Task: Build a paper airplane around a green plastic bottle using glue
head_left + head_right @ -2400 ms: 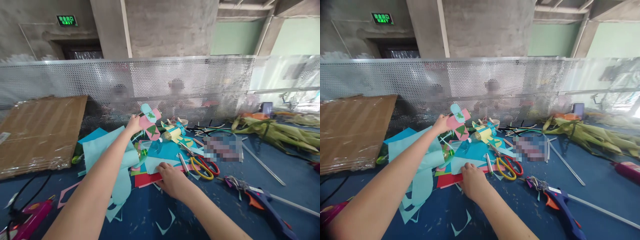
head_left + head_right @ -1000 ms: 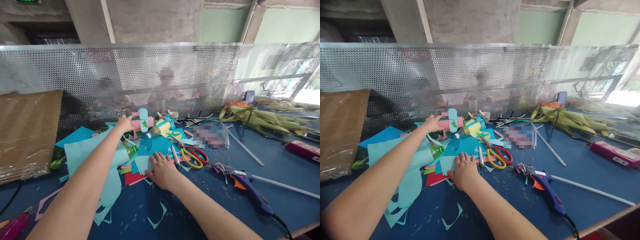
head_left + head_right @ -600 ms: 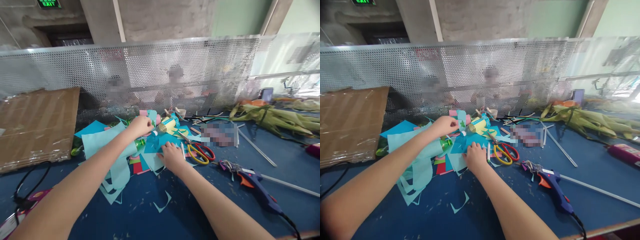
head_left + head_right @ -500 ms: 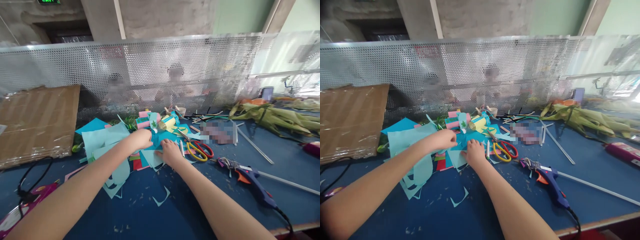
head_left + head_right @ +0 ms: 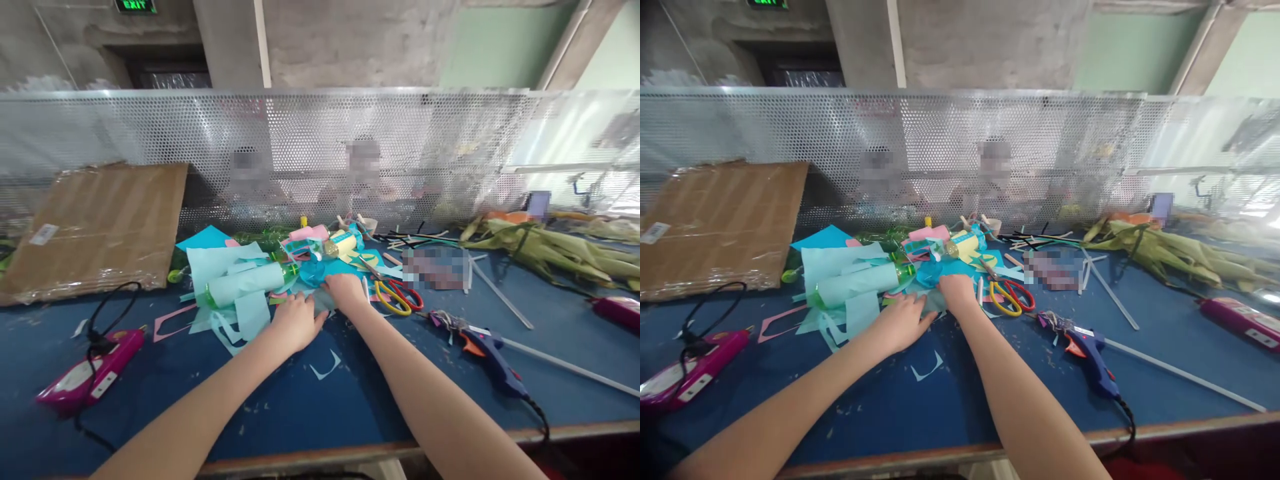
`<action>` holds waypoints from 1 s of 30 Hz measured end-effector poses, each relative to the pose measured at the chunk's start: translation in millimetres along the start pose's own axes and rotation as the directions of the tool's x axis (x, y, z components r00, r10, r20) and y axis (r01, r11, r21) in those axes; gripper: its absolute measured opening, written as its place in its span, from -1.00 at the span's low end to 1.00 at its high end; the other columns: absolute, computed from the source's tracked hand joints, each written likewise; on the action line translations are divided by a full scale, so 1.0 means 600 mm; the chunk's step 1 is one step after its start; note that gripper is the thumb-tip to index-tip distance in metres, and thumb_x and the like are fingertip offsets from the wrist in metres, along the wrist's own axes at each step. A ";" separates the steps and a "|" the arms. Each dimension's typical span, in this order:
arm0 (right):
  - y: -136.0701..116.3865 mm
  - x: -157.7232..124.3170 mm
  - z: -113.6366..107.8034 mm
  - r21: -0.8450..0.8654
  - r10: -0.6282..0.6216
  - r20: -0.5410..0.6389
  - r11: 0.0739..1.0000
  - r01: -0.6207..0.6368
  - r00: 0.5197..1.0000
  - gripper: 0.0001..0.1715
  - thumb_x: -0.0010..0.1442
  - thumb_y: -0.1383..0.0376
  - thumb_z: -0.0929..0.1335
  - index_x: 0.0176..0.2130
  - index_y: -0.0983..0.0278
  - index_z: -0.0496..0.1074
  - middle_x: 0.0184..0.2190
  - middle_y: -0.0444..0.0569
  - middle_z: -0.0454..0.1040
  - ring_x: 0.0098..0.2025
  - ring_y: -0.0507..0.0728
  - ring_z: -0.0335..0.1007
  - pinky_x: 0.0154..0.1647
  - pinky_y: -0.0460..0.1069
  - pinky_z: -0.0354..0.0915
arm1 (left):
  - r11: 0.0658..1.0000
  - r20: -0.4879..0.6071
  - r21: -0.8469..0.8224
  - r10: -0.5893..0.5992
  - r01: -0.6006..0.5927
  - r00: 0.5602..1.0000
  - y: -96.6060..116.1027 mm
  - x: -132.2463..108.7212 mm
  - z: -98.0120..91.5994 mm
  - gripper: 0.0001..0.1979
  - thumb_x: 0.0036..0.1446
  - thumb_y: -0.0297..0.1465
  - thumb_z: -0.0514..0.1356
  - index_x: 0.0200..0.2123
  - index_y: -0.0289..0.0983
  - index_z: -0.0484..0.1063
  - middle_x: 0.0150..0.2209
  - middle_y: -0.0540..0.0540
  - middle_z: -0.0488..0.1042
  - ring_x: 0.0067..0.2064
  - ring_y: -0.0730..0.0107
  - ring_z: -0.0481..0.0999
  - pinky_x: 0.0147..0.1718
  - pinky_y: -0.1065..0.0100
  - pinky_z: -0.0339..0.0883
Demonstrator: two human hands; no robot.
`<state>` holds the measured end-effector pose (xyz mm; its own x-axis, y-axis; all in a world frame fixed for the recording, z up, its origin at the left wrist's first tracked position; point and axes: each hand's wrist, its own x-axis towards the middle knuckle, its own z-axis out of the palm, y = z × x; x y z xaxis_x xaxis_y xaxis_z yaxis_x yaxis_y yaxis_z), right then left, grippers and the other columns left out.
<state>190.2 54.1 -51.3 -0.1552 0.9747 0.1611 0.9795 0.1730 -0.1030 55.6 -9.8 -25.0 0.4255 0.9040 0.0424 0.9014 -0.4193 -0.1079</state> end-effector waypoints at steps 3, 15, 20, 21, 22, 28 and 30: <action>0.002 -0.002 0.002 0.074 0.032 -0.056 0.997 -0.028 0.998 -0.75 0.28 0.22 0.29 -0.17 0.34 0.44 -0.24 -0.01 0.51 -0.23 0.11 0.46 -0.18 0.07 0.37 | 1.000 -0.054 -0.026 -0.016 0.014 0.998 -0.003 -0.007 0.013 -0.46 0.29 -0.17 -0.10 0.07 -0.49 0.34 -0.03 -0.42 0.44 0.02 -0.09 0.41 -0.04 0.09 0.28; 0.043 0.008 -0.005 0.492 0.307 -0.383 0.866 -0.089 0.872 -0.70 0.24 0.23 0.24 -0.21 0.27 0.52 -0.27 0.03 0.59 -0.24 0.17 0.49 -0.25 -0.04 0.27 | 0.991 -0.126 -0.132 -0.034 0.018 0.991 -0.006 -0.015 0.029 -0.45 0.24 -0.17 0.01 0.06 -0.54 0.35 0.03 -0.49 0.39 0.12 -0.15 0.34 0.01 0.06 0.26; 0.049 0.010 -0.010 0.575 0.335 -0.435 0.817 -0.028 0.836 -0.69 0.18 0.22 0.24 -0.29 0.25 0.54 -0.33 0.05 0.59 -0.28 0.21 0.47 -0.31 -0.02 0.24 | 0.988 -0.124 -0.153 -0.047 0.027 0.991 -0.007 -0.013 0.033 -0.45 0.22 -0.18 0.04 0.09 -0.52 0.33 0.06 -0.49 0.37 0.14 -0.18 0.31 0.01 0.04 0.25; 0.049 0.009 -0.012 0.589 0.344 -0.445 0.808 -0.019 0.827 -0.69 0.17 0.21 0.24 -0.30 0.25 0.54 -0.34 0.06 0.59 -0.30 0.21 0.46 -0.32 -0.01 0.24 | 0.988 -0.118 -0.154 -0.050 0.032 0.992 -0.006 -0.013 0.033 -0.44 0.21 -0.18 0.04 0.10 -0.52 0.32 0.07 -0.49 0.37 0.14 -0.19 0.31 0.02 0.03 0.24; 0.049 0.009 -0.014 0.602 0.353 -0.455 0.799 -0.010 0.818 -0.68 0.17 0.20 0.24 -0.31 0.26 0.54 -0.35 0.07 0.59 -0.31 0.21 0.46 -0.33 -0.01 0.23 | 0.988 -0.109 -0.153 -0.053 0.036 0.993 -0.006 -0.014 0.031 -0.43 0.21 -0.18 0.04 0.11 -0.52 0.31 0.07 -0.49 0.36 0.15 -0.19 0.30 0.02 0.03 0.24; 0.049 0.005 -0.023 0.687 0.425 -0.519 0.724 0.065 0.742 -0.59 0.15 0.10 0.22 -0.34 0.28 0.52 -0.40 0.08 0.57 -0.36 0.21 0.41 -0.34 0.01 0.20 | 0.992 -0.032 -0.117 -0.057 0.053 0.998 -0.001 -0.018 0.016 -0.42 0.26 -0.17 -0.04 0.15 -0.52 0.27 0.13 -0.47 0.31 0.17 -0.15 0.27 0.07 0.05 0.19; 0.051 0.004 -0.029 0.717 0.460 -0.537 0.691 0.095 0.707 -0.55 0.15 0.06 0.21 -0.33 0.31 0.51 -0.42 0.07 0.55 -0.39 0.20 0.39 -0.35 0.01 0.21 | 0.992 -0.030 -0.115 -0.056 0.053 0.998 -0.002 -0.019 0.013 -0.42 0.26 -0.16 -0.06 0.14 -0.49 0.28 0.13 -0.44 0.32 0.16 -0.14 0.28 0.06 0.06 0.21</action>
<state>222.1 59.2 -37.3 0.4096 0.6930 0.5933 0.5699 0.3135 -0.7596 49.2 -19.1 -33.4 0.3762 0.9232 0.0778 0.9257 -0.3781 0.0095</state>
